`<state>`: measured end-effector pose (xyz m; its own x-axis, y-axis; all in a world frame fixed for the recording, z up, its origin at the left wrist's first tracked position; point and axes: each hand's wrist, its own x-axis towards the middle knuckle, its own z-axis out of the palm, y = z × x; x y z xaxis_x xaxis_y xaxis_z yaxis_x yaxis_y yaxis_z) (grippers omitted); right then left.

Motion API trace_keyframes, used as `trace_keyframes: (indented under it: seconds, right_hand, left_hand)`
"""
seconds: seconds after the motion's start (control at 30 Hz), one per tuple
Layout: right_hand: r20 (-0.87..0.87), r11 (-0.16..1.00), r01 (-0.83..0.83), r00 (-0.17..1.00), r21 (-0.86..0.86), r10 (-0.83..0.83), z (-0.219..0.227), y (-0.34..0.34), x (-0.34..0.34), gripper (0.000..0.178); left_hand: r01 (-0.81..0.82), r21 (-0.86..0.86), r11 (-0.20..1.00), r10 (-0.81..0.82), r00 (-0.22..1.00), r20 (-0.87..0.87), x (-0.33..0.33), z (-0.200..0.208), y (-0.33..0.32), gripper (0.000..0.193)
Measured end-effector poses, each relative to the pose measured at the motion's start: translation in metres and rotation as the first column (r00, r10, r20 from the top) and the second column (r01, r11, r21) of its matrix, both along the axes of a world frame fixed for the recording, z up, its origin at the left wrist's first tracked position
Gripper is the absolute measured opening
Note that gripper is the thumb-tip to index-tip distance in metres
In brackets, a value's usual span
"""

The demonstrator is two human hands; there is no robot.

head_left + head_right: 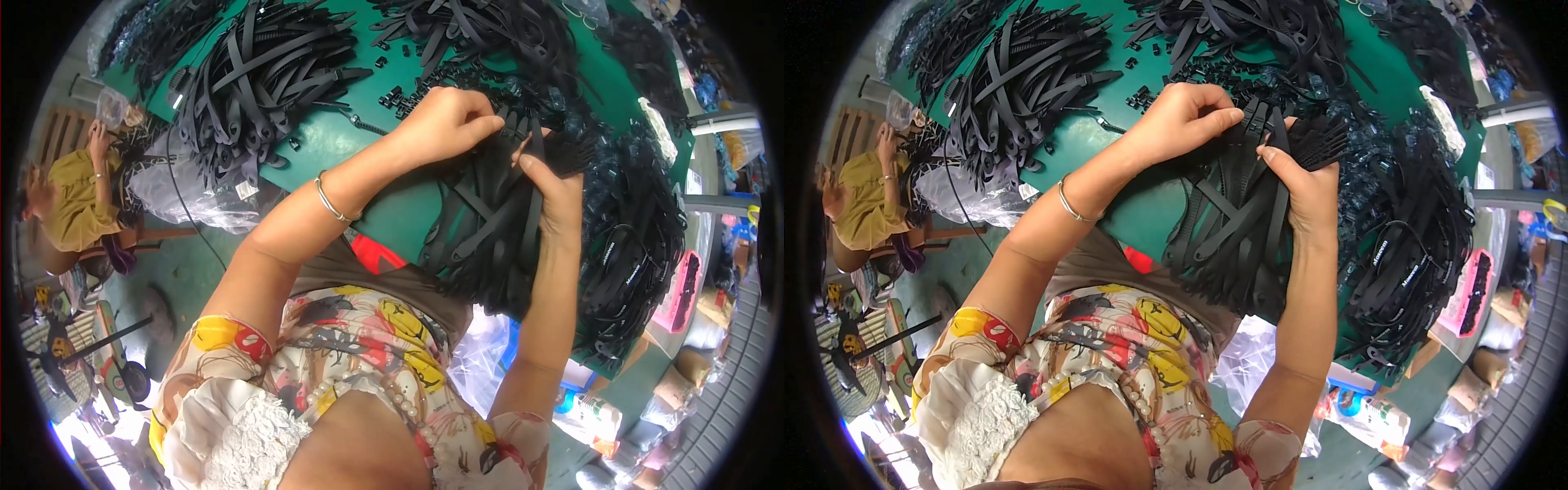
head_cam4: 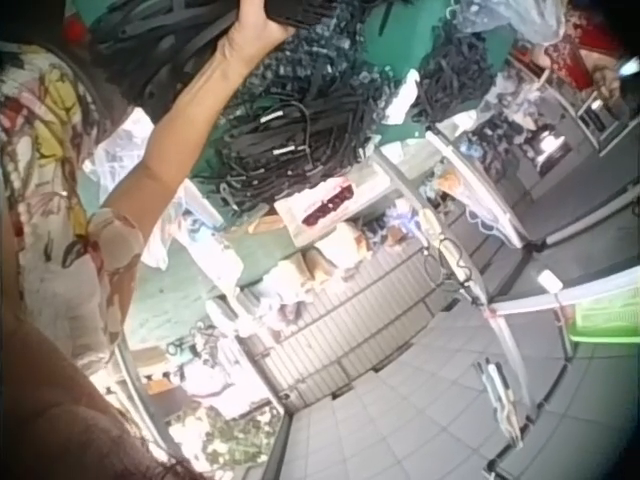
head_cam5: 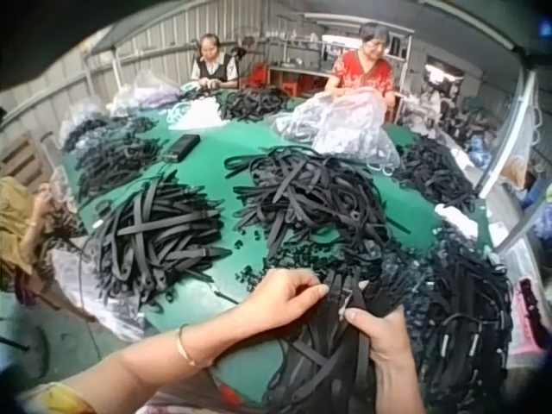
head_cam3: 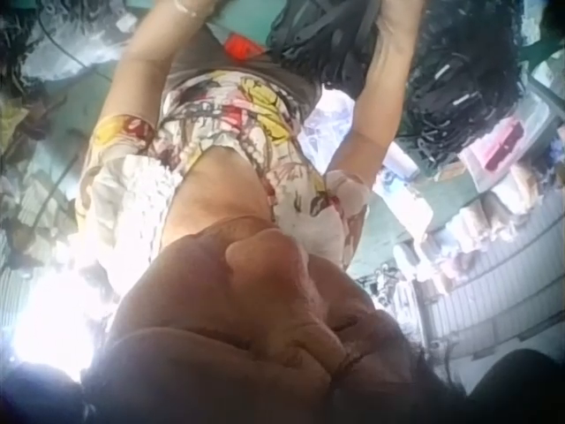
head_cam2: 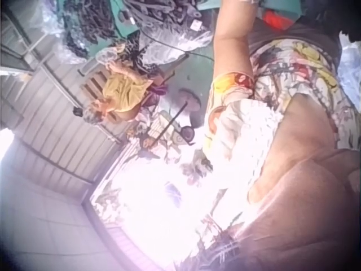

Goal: The person assembles small black plastic components by hand at a factory workbench.

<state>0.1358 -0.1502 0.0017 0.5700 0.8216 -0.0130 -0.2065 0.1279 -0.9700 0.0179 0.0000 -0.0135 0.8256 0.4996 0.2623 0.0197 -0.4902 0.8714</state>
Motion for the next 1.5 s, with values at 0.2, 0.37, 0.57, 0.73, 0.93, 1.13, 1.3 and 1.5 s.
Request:
trace_keyframes:
  seconds: [0.2,0.37,0.57,0.73,0.93,1.13,1.3,1.5]
  right_hand:
    - [-0.006,0.999,0.03,1.0,-0.02,-0.03,0.0,0.001,-0.002,0.024]
    - [0.042,0.998,0.033,0.999,-0.047,-0.031,-0.001,0.0,-0.001,0.033]
    - [0.034,0.999,0.038,0.999,-0.023,-0.037,0.003,0.002,-0.006,0.019]
    - [0.039,0.999,0.047,0.998,-0.022,-0.046,0.004,0.003,-0.007,0.017]
    - [0.11,0.999,0.048,0.993,-0.021,-0.046,0.003,0.003,-0.007,0.018]
    - [0.186,0.997,0.059,0.981,-0.049,-0.049,-0.004,0.003,-0.006,0.025]
    - [0.192,0.996,0.065,0.98,-0.061,-0.052,-0.003,0.003,-0.008,0.027]
    - [0.276,0.987,0.108,0.958,-0.118,-0.072,-0.008,0.003,-0.006,0.026]
  left_hand:
    - [-0.075,0.177,0.981,0.084,0.995,-0.046,-0.013,0.007,0.029,0.014]
    - [0.043,0.401,0.915,0.03,0.984,-0.174,-0.021,0.009,0.035,0.019]
    - [-0.017,0.633,0.774,0.15,0.976,-0.157,-0.018,0.003,0.024,0.018]
    - [-0.052,0.59,0.806,0.112,0.992,-0.066,-0.015,0.002,0.02,0.017]
    - [0.134,-0.475,0.87,-0.142,0.99,0.019,-0.009,0.014,0.008,0.012]
    - [0.179,-0.715,0.675,-0.204,0.978,0.052,-0.006,0.011,0.003,0.017]
    - [0.192,-0.709,0.679,-0.187,0.979,0.086,-0.004,0.011,0.0,0.018]
    - [0.214,-0.594,0.775,-0.155,0.976,0.15,-0.002,0.01,-0.006,0.017]
